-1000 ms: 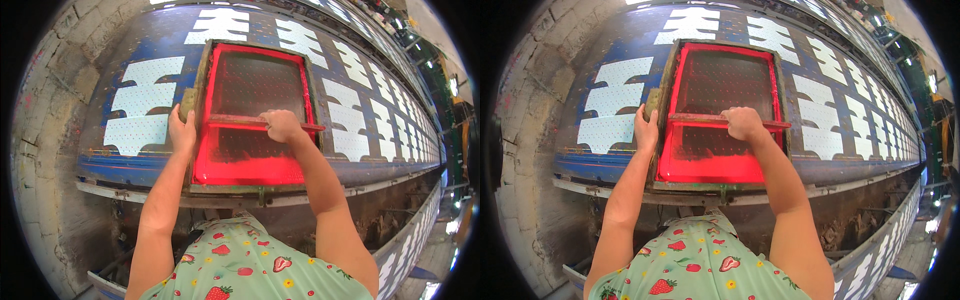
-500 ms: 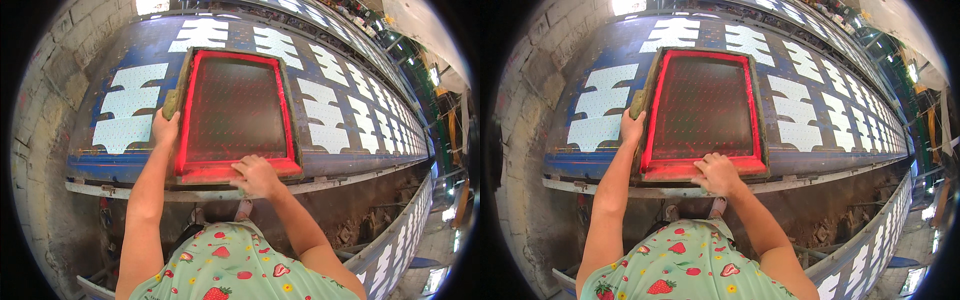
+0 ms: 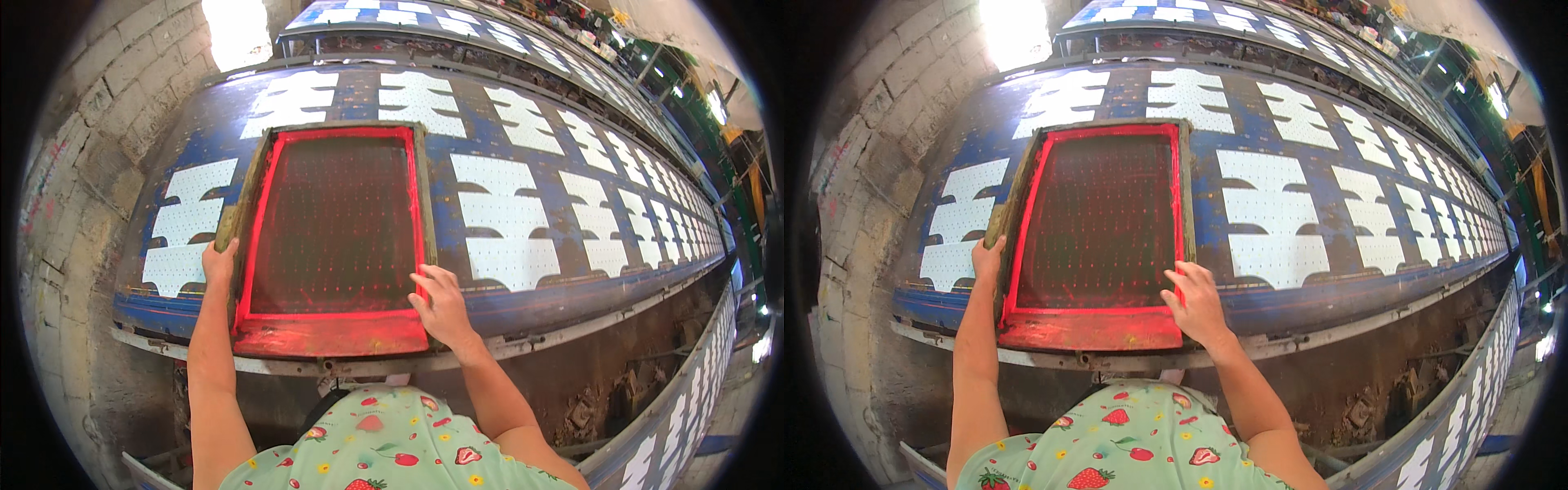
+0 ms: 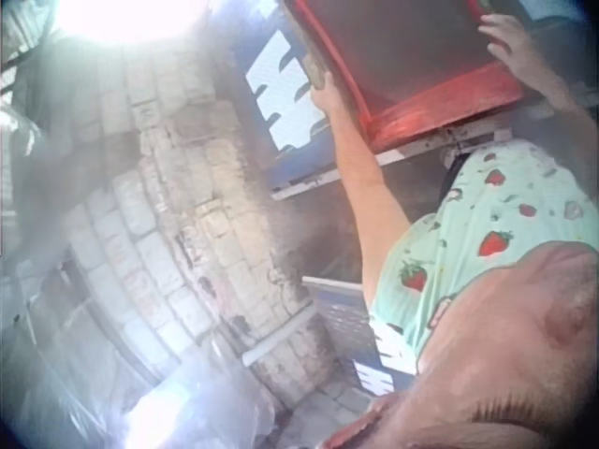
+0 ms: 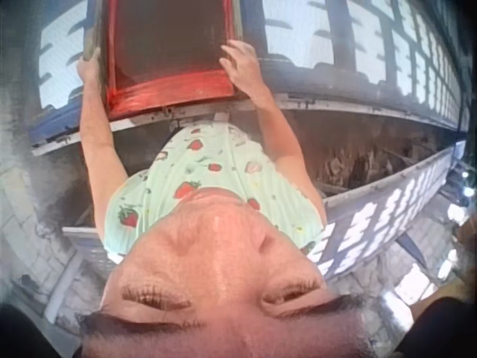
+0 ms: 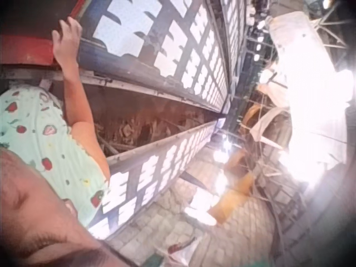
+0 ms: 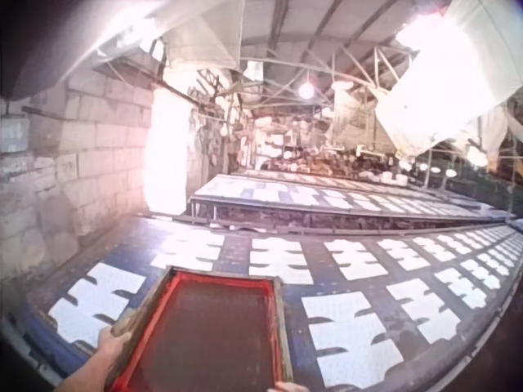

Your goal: The person uses a red squeegee to pull red ink across a screen-printing frame placed over a patterned surface. The person repeatedly repositions the frame and pulls the squeegee to apply ink in successive passes.

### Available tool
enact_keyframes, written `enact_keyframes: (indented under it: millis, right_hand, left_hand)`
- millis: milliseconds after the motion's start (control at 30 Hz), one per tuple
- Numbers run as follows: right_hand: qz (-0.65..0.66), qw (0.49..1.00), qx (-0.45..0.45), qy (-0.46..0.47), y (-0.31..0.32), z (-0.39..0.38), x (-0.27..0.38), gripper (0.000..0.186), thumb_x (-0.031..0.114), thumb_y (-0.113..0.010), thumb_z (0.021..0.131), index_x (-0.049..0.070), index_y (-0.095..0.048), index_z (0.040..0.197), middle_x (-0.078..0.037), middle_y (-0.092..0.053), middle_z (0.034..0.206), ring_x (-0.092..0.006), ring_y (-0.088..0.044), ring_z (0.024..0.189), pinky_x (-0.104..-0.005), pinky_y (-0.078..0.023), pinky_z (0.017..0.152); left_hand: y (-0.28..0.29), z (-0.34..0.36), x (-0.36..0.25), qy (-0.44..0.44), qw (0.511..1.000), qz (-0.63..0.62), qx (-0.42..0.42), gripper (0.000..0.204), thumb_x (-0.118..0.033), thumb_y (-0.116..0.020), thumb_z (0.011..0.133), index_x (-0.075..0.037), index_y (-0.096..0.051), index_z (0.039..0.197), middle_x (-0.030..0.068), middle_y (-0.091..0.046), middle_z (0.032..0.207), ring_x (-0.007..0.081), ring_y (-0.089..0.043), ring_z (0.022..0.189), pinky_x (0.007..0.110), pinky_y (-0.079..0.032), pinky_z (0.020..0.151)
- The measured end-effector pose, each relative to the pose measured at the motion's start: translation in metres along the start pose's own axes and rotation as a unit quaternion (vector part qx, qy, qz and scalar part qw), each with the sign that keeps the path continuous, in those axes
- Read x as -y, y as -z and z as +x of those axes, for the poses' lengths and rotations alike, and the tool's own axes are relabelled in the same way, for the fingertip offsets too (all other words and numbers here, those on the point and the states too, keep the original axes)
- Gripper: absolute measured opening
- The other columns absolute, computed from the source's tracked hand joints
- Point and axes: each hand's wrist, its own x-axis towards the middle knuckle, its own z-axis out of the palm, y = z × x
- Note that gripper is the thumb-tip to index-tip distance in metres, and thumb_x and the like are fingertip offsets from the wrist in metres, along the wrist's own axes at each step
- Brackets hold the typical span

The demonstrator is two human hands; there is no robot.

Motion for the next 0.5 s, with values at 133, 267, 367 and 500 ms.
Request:
enact_keyframes:
  millis: [133, 267, 367, 500]
  right_hand:
    - [0.032, 0.997, -0.033, -0.064, -0.011, 0.015, -0.05, 0.064, 0.024, -0.081, 0.103, 0.002, -0.06, 0.159, -0.028, -0.048, 0.169, -0.0466, -0.046, 0.156, -0.0531, -0.04, 0.13]
    - [0.138, 0.982, -0.07, -0.11, -0.037, 0.019, -0.076, 0.074, 0.019, -0.079, 0.104, -0.002, -0.049, 0.167, -0.028, -0.044, 0.173, -0.0416, -0.043, 0.162, -0.0506, -0.036, 0.134]
    - [0.238, 0.953, -0.12, -0.145, -0.055, 0.02, -0.082, 0.069, 0.012, -0.074, 0.106, -0.005, -0.048, 0.167, -0.024, -0.046, 0.172, -0.036, -0.046, 0.161, -0.048, -0.036, 0.135]
    - [0.411, 0.875, -0.164, -0.193, -0.059, 0.018, -0.082, 0.061, 0.0, -0.065, 0.109, -0.008, -0.048, 0.167, -0.019, -0.053, 0.168, -0.0301, -0.05, 0.159, -0.0439, -0.036, 0.136]
  left_hand:
    - [-0.001, -0.001, -0.005, 0.021, 1.0, -0.01, -0.007, 0.039, -0.028, -0.09, 0.096, 0.004, -0.083, 0.118, 0.0191, -0.085, 0.106, 0.0313, -0.08, 0.098, 0.045, -0.059, 0.093]
    - [0.002, 0.0, -0.007, 0.025, 0.999, -0.019, 0.004, 0.036, -0.024, -0.089, 0.096, 0.005, -0.082, 0.115, 0.0177, -0.083, 0.103, 0.0301, -0.078, 0.094, 0.044, -0.058, 0.09]
    - [0.001, -0.001, -0.005, 0.046, 0.996, -0.072, 0.027, 0.033, -0.021, -0.089, 0.096, 0.006, -0.081, 0.115, 0.0167, -0.083, 0.103, 0.0291, -0.077, 0.093, 0.043, -0.058, 0.089]
    - [0.0, 0.001, 0.0, 0.042, 0.996, -0.079, 0.028, 0.032, -0.018, -0.088, 0.097, 0.005, -0.079, 0.117, 0.0151, -0.083, 0.105, 0.027, -0.077, 0.094, 0.042, -0.058, 0.09]
